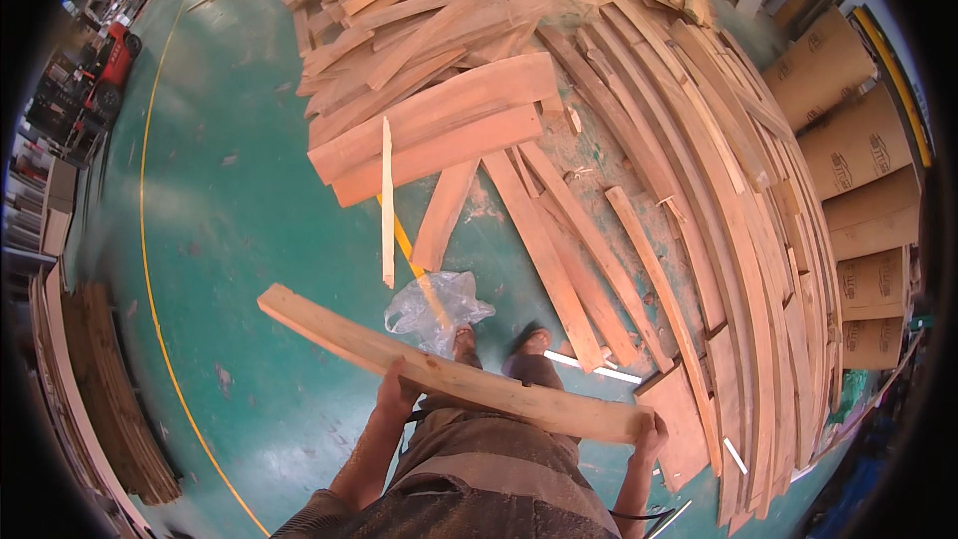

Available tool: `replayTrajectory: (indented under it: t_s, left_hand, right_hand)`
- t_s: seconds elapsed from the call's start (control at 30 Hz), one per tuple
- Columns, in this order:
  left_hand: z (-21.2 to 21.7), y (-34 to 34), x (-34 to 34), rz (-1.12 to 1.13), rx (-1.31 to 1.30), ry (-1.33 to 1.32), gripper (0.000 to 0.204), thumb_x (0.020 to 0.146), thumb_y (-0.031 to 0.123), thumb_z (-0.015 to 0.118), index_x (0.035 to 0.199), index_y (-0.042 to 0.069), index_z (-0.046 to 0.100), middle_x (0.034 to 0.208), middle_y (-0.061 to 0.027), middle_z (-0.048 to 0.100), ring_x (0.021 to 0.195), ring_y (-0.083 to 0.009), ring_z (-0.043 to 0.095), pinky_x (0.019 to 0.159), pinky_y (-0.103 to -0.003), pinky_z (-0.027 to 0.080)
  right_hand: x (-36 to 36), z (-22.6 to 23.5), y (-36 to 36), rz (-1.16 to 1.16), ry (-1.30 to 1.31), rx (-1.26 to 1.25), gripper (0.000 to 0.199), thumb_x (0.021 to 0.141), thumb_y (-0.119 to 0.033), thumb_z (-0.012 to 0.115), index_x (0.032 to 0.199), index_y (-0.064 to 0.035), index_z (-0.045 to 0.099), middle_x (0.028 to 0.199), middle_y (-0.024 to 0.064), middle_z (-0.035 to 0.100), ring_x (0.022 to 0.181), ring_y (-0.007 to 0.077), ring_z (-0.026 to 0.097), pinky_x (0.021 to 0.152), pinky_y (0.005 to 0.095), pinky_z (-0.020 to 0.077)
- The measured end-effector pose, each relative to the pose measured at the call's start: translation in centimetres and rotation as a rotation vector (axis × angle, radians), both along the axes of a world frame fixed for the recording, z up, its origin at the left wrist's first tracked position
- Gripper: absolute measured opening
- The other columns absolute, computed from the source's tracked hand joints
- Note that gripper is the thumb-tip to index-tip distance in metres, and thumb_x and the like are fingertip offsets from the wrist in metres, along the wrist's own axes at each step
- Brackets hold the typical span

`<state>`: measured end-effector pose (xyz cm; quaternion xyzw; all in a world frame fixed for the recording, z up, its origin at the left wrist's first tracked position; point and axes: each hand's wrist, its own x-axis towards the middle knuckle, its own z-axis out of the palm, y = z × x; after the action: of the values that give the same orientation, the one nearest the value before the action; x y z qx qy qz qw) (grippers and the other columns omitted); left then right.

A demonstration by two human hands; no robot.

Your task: The person picks up a wooden plank, inspects it, and places it on a table saw. They then push the plank through the saw to cut it and measure the resulting piece with a tape measure before discarding it.

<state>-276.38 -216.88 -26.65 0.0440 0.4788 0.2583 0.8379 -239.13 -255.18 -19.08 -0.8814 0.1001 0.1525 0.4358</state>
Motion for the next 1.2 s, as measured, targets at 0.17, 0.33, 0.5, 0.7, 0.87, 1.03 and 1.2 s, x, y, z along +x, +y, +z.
replayTrajectory:
  t_s: [0.17,0.33,0.5,0.7,0.87,1.03,1.2]
  left_hand:
    - [1.7,1.6,0.9,-0.064,0.128,-0.011,0.049,0.098,0.036,0.049,0.135,0.003,0.051,0.131,-0.0151,0.059,0.122,-0.0302,0.058,0.107,-0.043,0.046]
    - [1.3,2.9,0.9,-0.653,1.049,0.326,0.049,0.097,0.029,0.058,0.136,0.002,0.050,0.126,-0.0161,0.063,0.122,-0.0277,0.059,0.102,-0.042,0.051]
    - [1.7,5.0,3.1,-0.561,0.687,0.208,0.063,0.088,0.004,0.066,0.143,0.001,0.035,0.138,-0.0168,0.051,0.127,-0.0287,0.053,0.104,-0.042,0.049]
    - [1.7,8.3,8.8,-0.234,0.164,0.105,0.063,0.089,0.035,0.072,0.142,0.015,0.047,0.133,-0.0069,0.057,0.122,-0.0235,0.057,0.102,-0.041,0.050]
    - [2.8,8.7,11.3,-0.303,0.152,0.110,0.063,0.089,0.038,0.071,0.142,0.011,0.048,0.136,-0.0078,0.055,0.124,-0.0253,0.057,0.102,-0.043,0.050]
    - [3.6,8.3,12.1,-0.384,0.119,0.265,0.055,0.094,0.040,0.064,0.140,0.011,0.050,0.136,-0.0078,0.057,0.124,-0.0255,0.057,0.105,-0.044,0.048]
    - [2.5,9.5,11.4,-0.494,0.106,0.225,0.048,0.099,0.042,0.055,0.137,0.013,0.053,0.130,-0.0064,0.063,0.121,-0.0237,0.060,0.104,-0.043,0.049]
  right_hand:
    - [0.1,2.4,3.3,0.082,-0.131,-0.130,0.040,0.093,-0.021,0.059,0.118,0.0092,0.067,0.108,0.0189,0.072,0.097,0.0232,0.067,0.086,0.0355,0.0528]
    - [-2.1,5.0,3.9,-0.012,-0.127,-0.100,0.043,0.092,-0.022,0.059,0.122,0.0081,0.066,0.112,0.0189,0.071,0.100,0.0246,0.066,0.090,0.0357,0.0514]
    - [-4.4,4.9,2.4,-0.165,-0.099,-0.075,0.044,0.092,-0.022,0.060,0.125,0.0072,0.065,0.116,0.0182,0.070,0.103,0.0251,0.065,0.093,0.0353,0.0496]
    - [-4.9,2.9,1.1,-0.293,-0.044,0.136,0.044,0.094,-0.020,0.059,0.128,0.0091,0.062,0.121,0.0174,0.067,0.107,0.0225,0.062,0.094,0.0336,0.0488]
    - [-5.6,1.0,-0.7,-0.384,-0.001,0.196,0.047,0.093,-0.022,0.060,0.128,0.0102,0.061,0.121,0.0177,0.066,0.108,0.0237,0.061,0.095,0.0343,0.0477]
    - [-8.4,1.0,-2.1,-0.483,0.120,0.184,0.051,0.092,-0.028,0.061,0.126,0.0093,0.062,0.118,0.0169,0.066,0.108,0.0230,0.059,0.096,0.0344,0.0460]
    - [-10.3,0.9,-2.4,-0.543,0.181,0.180,0.052,0.090,-0.028,0.061,0.127,0.0096,0.061,0.118,0.0164,0.066,0.107,0.0230,0.059,0.096,0.0345,0.0459]
